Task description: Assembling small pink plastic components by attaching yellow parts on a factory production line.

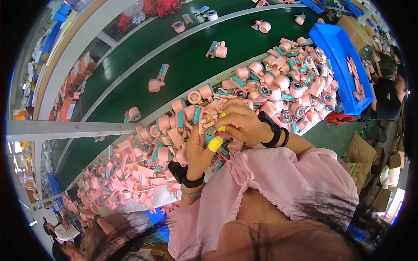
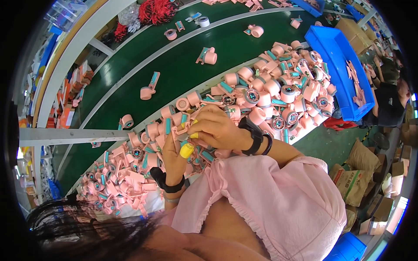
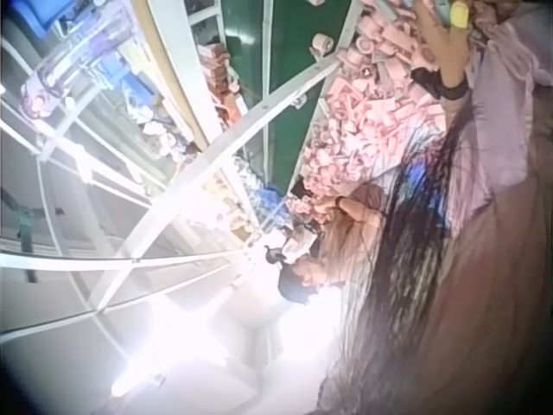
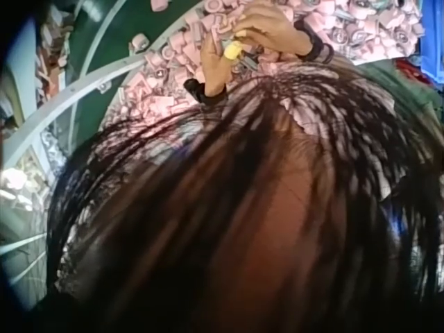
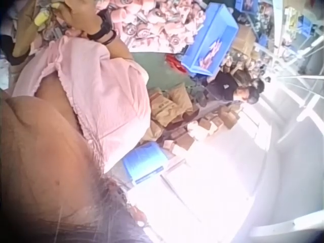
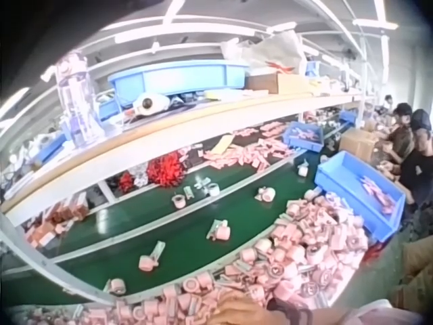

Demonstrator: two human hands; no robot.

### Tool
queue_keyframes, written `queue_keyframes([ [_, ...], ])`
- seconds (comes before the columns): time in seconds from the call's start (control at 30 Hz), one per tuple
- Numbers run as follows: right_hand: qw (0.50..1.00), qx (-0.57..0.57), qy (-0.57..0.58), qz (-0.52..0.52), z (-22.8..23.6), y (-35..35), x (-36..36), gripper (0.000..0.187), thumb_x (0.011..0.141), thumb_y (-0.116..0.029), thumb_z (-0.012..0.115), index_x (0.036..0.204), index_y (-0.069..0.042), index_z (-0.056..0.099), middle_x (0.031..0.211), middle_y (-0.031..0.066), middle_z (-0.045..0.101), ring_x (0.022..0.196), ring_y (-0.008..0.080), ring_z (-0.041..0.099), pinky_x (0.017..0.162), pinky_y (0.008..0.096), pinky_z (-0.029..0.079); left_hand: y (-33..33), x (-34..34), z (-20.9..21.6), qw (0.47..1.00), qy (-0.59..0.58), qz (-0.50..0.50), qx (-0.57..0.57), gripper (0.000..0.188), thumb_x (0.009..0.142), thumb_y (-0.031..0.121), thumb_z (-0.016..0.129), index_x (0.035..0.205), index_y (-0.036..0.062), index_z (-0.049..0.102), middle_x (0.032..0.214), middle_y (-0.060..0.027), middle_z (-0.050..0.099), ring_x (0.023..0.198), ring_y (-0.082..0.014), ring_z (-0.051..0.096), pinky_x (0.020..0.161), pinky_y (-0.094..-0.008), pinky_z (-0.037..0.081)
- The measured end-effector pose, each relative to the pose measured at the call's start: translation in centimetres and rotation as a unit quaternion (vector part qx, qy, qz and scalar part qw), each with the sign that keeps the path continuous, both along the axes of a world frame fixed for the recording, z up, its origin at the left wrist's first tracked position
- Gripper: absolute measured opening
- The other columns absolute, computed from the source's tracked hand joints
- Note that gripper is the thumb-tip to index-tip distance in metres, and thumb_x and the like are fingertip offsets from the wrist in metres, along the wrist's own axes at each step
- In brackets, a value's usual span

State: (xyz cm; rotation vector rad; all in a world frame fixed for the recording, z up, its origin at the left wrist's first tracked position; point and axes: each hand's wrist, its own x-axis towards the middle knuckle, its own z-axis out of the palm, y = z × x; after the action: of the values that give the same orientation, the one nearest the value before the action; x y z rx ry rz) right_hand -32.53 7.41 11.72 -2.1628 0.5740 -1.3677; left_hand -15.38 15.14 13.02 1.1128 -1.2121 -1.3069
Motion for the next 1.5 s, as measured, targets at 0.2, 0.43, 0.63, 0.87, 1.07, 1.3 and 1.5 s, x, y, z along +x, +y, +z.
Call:
queue_keyframes([
  [0.2, 1.0, 0.003, 0.001, -0.007, 0.0, -0.1, 0.0, 0.022, 0.068, -0.01, 0.074, 0.088, -0.013, 0.068, 0.087, 0.0006, 0.061, 0.089, 0.0229, 0.056, 0.08, 0.0355, 0.044, -0.2, -0.3, -0.3, 1.0, 0.03, 0.006, 0.001, 0.049, 0.089, 0.004, 0.061, 0.135, 0.0023, 0.042, 0.122, -0.0067, 0.055, 0.083, -0.009, 0.059, 0.058, -0.0196, 0.049],
  [0.43, 1.0, -0.014, 0.01, 0.001, 0.0, -0.2, -0.1, 0.027, 0.066, 0.003, 0.071, 0.09, -0.008, 0.068, 0.085, 0.0059, 0.056, 0.088, 0.0252, 0.054, 0.075, 0.035, 0.046, -0.2, -0.5, -0.5, 0.999, 0.048, -0.001, 0.006, 0.043, 0.094, 0.01, 0.055, 0.134, 0.0017, 0.043, 0.104, -0.0049, 0.059, 0.071, -0.0068, 0.056, 0.056, -0.0196, 0.048],
  [0.63, 1.0, -0.016, 0.019, 0.005, 0.1, -0.4, -0.2, 0.027, 0.065, -0.003, 0.075, 0.09, -0.008, 0.068, 0.084, 0.0048, 0.057, 0.088, 0.0254, 0.053, 0.076, 0.0356, 0.045, -0.2, -0.8, -0.7, 0.999, 0.039, 0.018, -0.01, 0.038, 0.096, 0.013, 0.052, 0.131, 0.0001, 0.046, 0.088, -0.0025, 0.058, 0.064, -0.0057, 0.052, 0.054, -0.0192, 0.044],
  [0.87, 0.999, -0.031, 0.033, -0.003, 0.2, -0.4, -0.2, 0.029, 0.062, -0.008, 0.079, 0.09, -0.009, 0.068, 0.083, 0.0036, 0.057, 0.088, 0.0261, 0.053, 0.077, 0.0368, 0.044, -0.1, -0.7, -0.7, 1.0, 0.004, 0.014, -0.022, 0.038, 0.099, 0.014, 0.045, 0.133, -0.0012, 0.044, 0.087, -0.0029, 0.056, 0.064, -0.0077, 0.052, 0.054, -0.0212, 0.045],
  [1.07, 0.999, -0.032, 0.037, 0.001, 0.5, -0.2, -0.1, 0.032, 0.061, -0.009, 0.08, 0.091, -0.009, 0.068, 0.084, 0.0035, 0.057, 0.09, 0.0262, 0.053, 0.078, 0.0365, 0.044, 0.0, -0.9, -0.2, 0.995, -0.069, 0.06, -0.047, 0.034, 0.098, 0.012, 0.044, 0.128, -0.0026, 0.051, 0.096, -0.0047, 0.061, 0.075, -0.0066, 0.054, 0.064, -0.0203, 0.045],
  [1.3, 0.999, -0.007, 0.035, -0.03, 0.2, 0.0, 0.3, 0.023, 0.068, -0.01, 0.073, 0.091, -0.013, 0.068, 0.091, 0.0008, 0.062, 0.092, 0.0231, 0.057, 0.085, 0.0379, 0.043, -0.7, -0.8, -0.5, 0.985, -0.135, 0.087, -0.064, 0.033, 0.098, 0.014, 0.041, 0.123, -0.0038, 0.053, 0.092, -0.0055, 0.064, 0.073, -0.0075, 0.056, 0.063, -0.0201, 0.044],
  [1.5, 0.995, -0.006, 0.103, -0.003, -0.9, -1.9, 0.5, 0.028, 0.075, -0.008, 0.068, 0.102, -0.013, 0.067, 0.096, 0.0038, 0.064, 0.094, 0.0259, 0.058, 0.086, 0.04, 0.044, -3.5, 2.3, -3.3, 0.996, 0.051, 0.045, 0.062, 0.032, 0.101, 0.022, 0.041, 0.117, -0.0016, 0.054, 0.067, -0.0013, 0.056, 0.051, -0.0075, 0.049, 0.046, -0.0216, 0.039],
])
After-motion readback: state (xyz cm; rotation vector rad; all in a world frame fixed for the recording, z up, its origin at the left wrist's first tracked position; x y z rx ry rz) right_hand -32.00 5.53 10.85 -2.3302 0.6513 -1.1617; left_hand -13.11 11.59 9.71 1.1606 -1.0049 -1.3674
